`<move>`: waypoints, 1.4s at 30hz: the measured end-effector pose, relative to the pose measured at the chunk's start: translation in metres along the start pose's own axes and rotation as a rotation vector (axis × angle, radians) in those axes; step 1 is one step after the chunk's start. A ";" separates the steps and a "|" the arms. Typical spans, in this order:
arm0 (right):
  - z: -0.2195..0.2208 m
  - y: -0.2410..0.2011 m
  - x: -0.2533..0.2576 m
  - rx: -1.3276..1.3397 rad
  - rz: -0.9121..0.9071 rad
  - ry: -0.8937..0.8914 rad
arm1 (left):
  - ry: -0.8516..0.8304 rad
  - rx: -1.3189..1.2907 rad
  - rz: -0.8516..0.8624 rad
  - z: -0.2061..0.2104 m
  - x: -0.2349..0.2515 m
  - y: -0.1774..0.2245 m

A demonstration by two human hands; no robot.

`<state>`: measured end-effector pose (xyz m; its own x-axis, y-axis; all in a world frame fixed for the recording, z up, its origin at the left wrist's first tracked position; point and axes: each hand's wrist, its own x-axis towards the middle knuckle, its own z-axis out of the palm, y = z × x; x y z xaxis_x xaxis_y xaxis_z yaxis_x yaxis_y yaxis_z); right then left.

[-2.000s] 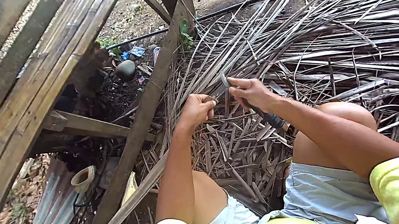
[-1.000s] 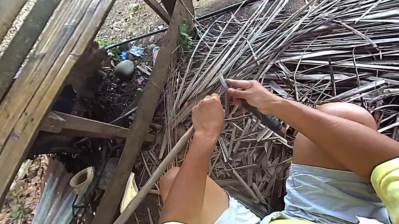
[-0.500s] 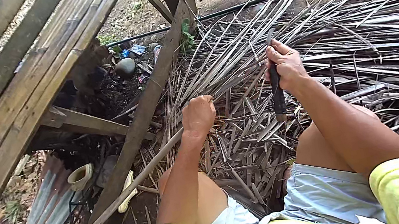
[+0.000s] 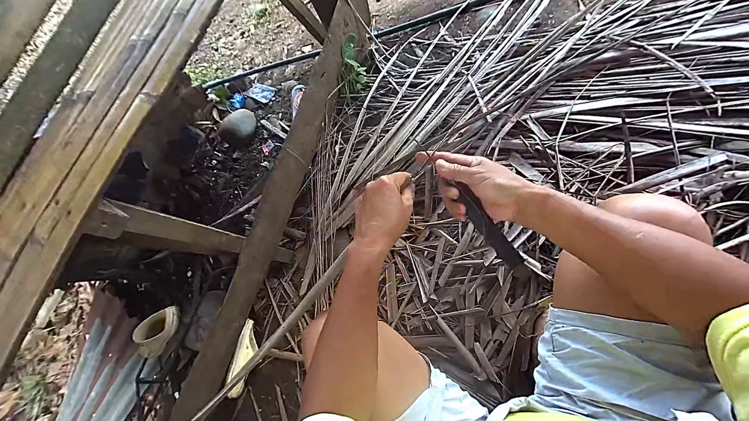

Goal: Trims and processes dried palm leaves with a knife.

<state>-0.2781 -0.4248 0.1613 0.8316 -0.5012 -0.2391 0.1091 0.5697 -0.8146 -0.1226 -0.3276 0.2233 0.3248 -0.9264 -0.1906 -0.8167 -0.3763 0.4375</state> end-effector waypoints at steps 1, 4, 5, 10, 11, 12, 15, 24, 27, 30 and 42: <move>-0.004 -0.002 0.002 0.015 -0.026 0.010 | -0.005 -0.024 0.002 -0.001 0.001 -0.003; -0.022 -0.014 0.008 0.011 -0.124 0.073 | -0.048 -0.116 -0.051 -0.007 0.003 -0.015; -0.028 -0.020 0.008 0.009 -0.153 0.105 | -0.079 -0.154 -0.070 -0.011 0.003 -0.018; -0.054 -0.039 0.005 0.046 -0.261 0.232 | -0.253 -0.343 -0.141 -0.030 -0.006 -0.030; -0.057 -0.040 0.006 0.048 -0.280 0.254 | -0.258 -0.345 -0.138 -0.031 -0.006 -0.032; -0.057 -0.040 0.005 0.046 -0.295 0.266 | -0.239 -0.346 -0.135 -0.031 -0.005 -0.032; -0.044 -0.034 0.001 -0.018 -0.301 0.225 | -0.119 -0.335 -0.125 -0.029 0.000 -0.027; 0.012 -0.002 -0.010 -0.447 -0.192 -0.121 | 0.033 -0.256 -0.113 -0.010 0.023 -0.017; 0.012 0.002 -0.004 -0.458 -0.109 -0.153 | 0.029 -0.281 -0.074 -0.005 0.023 -0.014; 0.011 0.002 -0.001 -0.437 -0.072 -0.151 | 0.026 -0.235 -0.051 -0.003 0.020 -0.013; 0.006 0.008 0.016 -0.556 -0.206 0.034 | 0.163 0.209 0.011 0.016 -0.003 0.013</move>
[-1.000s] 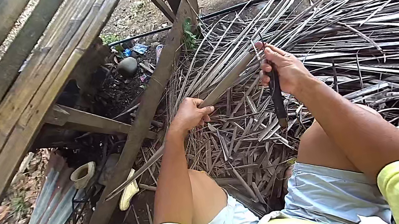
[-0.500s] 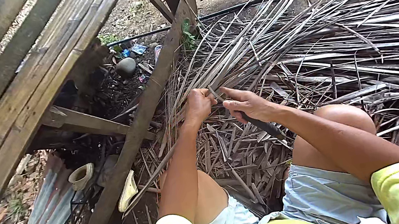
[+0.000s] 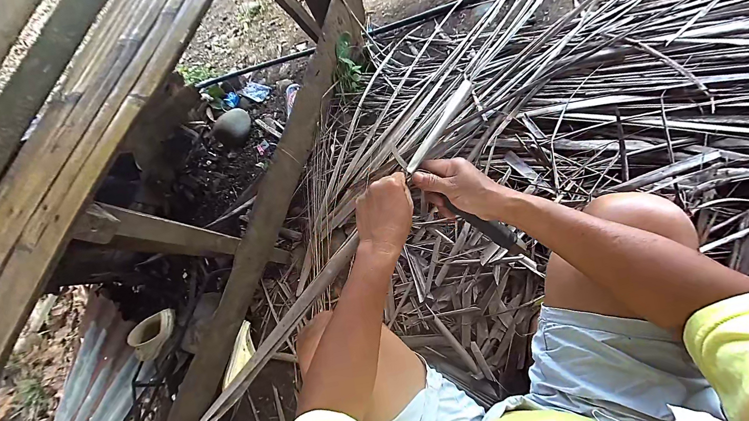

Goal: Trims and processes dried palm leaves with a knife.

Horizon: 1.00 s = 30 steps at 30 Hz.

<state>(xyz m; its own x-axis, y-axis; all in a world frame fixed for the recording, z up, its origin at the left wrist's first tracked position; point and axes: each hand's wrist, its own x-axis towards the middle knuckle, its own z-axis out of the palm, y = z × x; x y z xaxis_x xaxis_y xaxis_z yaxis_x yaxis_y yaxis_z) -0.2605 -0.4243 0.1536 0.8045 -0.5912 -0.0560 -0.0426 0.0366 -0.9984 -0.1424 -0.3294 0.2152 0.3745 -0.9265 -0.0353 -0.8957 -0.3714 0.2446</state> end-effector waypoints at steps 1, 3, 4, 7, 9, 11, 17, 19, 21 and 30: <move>0.000 0.004 0.003 -0.163 -0.061 0.068 | 0.004 0.023 -0.001 0.000 -0.001 0.003; -0.003 0.004 0.004 -0.398 -0.086 0.118 | -0.021 0.000 -0.029 -0.002 0.001 0.005; -0.003 0.003 0.003 -0.431 -0.082 0.102 | -0.035 -0.030 -0.050 -0.004 0.003 0.003; -0.002 -0.003 -0.002 -0.296 -0.031 -0.038 | -0.036 -0.084 -0.106 -0.015 0.008 -0.007; -0.003 -0.001 -0.002 -0.266 -0.012 -0.040 | -0.043 -0.063 -0.099 -0.016 0.006 -0.009; -0.009 0.003 0.003 -0.326 -0.015 0.008 | -0.053 0.011 -0.087 -0.013 0.002 -0.004; -0.023 0.003 0.016 -0.273 0.005 0.116 | -0.069 0.114 -0.097 -0.015 -0.004 0.007; -0.040 0.006 0.024 -0.172 0.062 0.246 | -0.069 0.112 -0.100 -0.019 -0.008 0.007; -0.062 0.009 0.033 -0.076 0.090 0.446 | -0.068 0.086 -0.118 -0.025 -0.012 0.003; -0.012 -0.004 -0.007 -0.041 0.028 0.049 | -0.137 -0.256 -0.206 -0.014 0.013 -0.026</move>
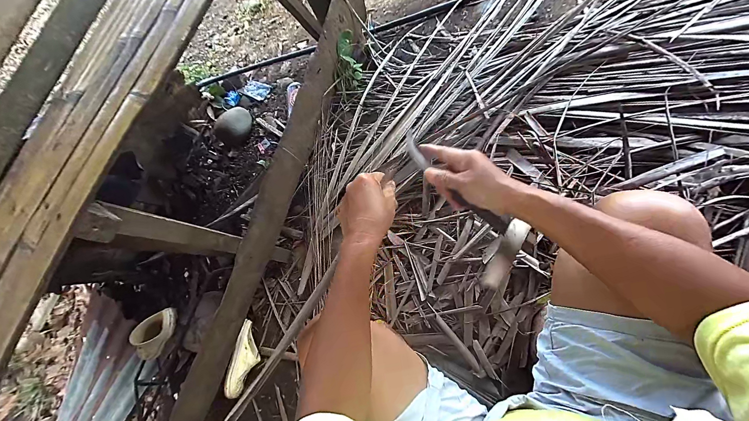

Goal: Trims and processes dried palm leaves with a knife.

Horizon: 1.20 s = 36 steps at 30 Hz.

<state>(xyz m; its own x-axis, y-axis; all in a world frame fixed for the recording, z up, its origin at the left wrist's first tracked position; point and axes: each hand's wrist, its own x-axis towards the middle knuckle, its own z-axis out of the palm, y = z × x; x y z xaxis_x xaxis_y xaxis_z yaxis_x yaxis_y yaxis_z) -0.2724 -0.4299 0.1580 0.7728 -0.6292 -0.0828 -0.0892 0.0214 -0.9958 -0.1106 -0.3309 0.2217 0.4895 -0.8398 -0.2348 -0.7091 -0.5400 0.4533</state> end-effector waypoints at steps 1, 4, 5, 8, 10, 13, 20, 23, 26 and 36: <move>0.006 0.003 -0.001 0.017 0.000 -0.048 | -0.022 -0.065 0.016 0.001 0.001 0.001; 0.006 0.010 0.003 0.113 -0.030 -0.003 | -0.090 -0.284 0.024 -0.001 -0.001 0.006; 0.004 0.009 0.004 0.140 -0.039 0.014 | -0.116 -0.357 0.016 -0.003 -0.001 0.007; -0.005 0.008 0.008 0.240 -0.027 0.063 | -0.166 -0.460 -0.008 -0.007 -0.005 0.008; -0.015 0.007 0.011 0.272 0.002 0.114 | -0.182 -0.459 -0.005 -0.008 -0.008 0.007; -0.035 0.004 0.016 0.308 0.054 0.218 | -0.206 -0.434 0.020 -0.011 -0.012 0.004; -0.063 0.004 0.024 0.423 0.057 0.567 | -0.209 -0.239 0.061 -0.017 -0.013 -0.005; -0.051 0.001 0.017 0.297 0.044 0.513 | -0.133 -0.060 0.047 -0.014 -0.011 -0.006; -0.017 0.000 0.003 0.145 0.062 0.215 | -0.034 0.147 0.018 -0.008 -0.015 0.006; -0.013 0.003 0.012 0.364 0.118 0.171 | 0.112 0.427 0.134 0.010 -0.029 0.027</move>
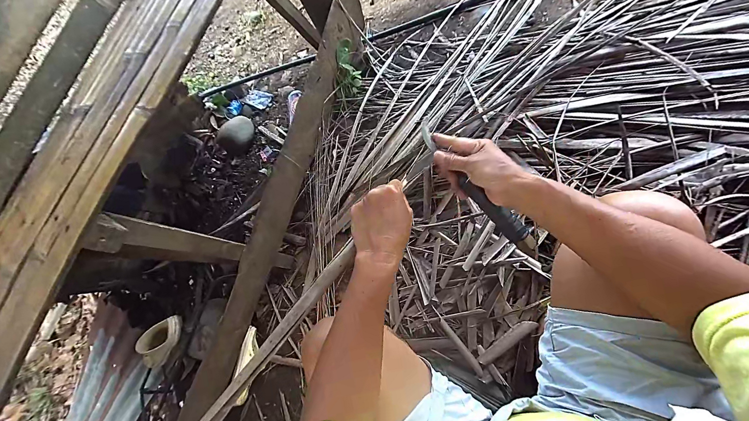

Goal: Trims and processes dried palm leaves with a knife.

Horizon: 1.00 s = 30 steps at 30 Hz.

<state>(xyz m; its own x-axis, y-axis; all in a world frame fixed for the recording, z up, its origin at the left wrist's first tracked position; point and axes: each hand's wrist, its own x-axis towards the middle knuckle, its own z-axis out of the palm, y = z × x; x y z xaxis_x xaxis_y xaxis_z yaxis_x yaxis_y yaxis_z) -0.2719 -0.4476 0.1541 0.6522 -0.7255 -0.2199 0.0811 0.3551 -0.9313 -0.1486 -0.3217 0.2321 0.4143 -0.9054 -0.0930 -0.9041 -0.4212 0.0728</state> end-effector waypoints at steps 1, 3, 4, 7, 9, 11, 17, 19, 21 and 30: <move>-0.004 -0.003 0.002 0.010 0.001 0.019 | 0.019 0.002 0.018 0.001 -0.001 0.000; -0.012 -0.008 0.007 0.026 0.020 0.061 | 0.037 0.000 0.041 0.001 -0.002 0.000; -0.016 -0.010 0.010 0.042 0.030 0.094 | 0.037 -0.005 0.046 0.000 -0.003 0.000; -0.037 -0.014 0.022 0.080 0.024 0.233 | 0.032 -0.010 0.035 -0.004 -0.007 -0.003; -0.054 -0.019 0.027 0.123 -0.006 0.348 | 0.031 -0.022 0.013 -0.008 -0.009 -0.008; -0.059 -0.023 0.026 0.159 -0.073 0.410 | 0.020 -0.033 -0.029 -0.010 -0.007 -0.015; -0.011 -0.006 -0.017 0.064 0.023 -0.107 | -0.107 -0.198 -0.066 0.000 0.011 -0.026; 0.001 0.002 -0.020 0.154 0.074 -0.190 | -0.146 -0.227 0.008 0.003 0.013 -0.023; -0.002 0.001 -0.013 0.244 0.066 -0.168 | -0.209 -0.247 0.030 0.002 0.014 -0.024; -0.048 -0.026 0.007 0.312 -0.117 0.125 | -0.387 -0.620 -0.061 -0.011 0.020 -0.065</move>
<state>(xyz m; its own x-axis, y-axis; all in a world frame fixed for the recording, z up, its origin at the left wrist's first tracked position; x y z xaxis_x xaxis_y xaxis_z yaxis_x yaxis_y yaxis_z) -0.3061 -0.4898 0.1625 0.5292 -0.8315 -0.1691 0.3885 0.4146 -0.8229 -0.0801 -0.3131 0.2364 0.2916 -0.8436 -0.4508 -0.6077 -0.5273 0.5938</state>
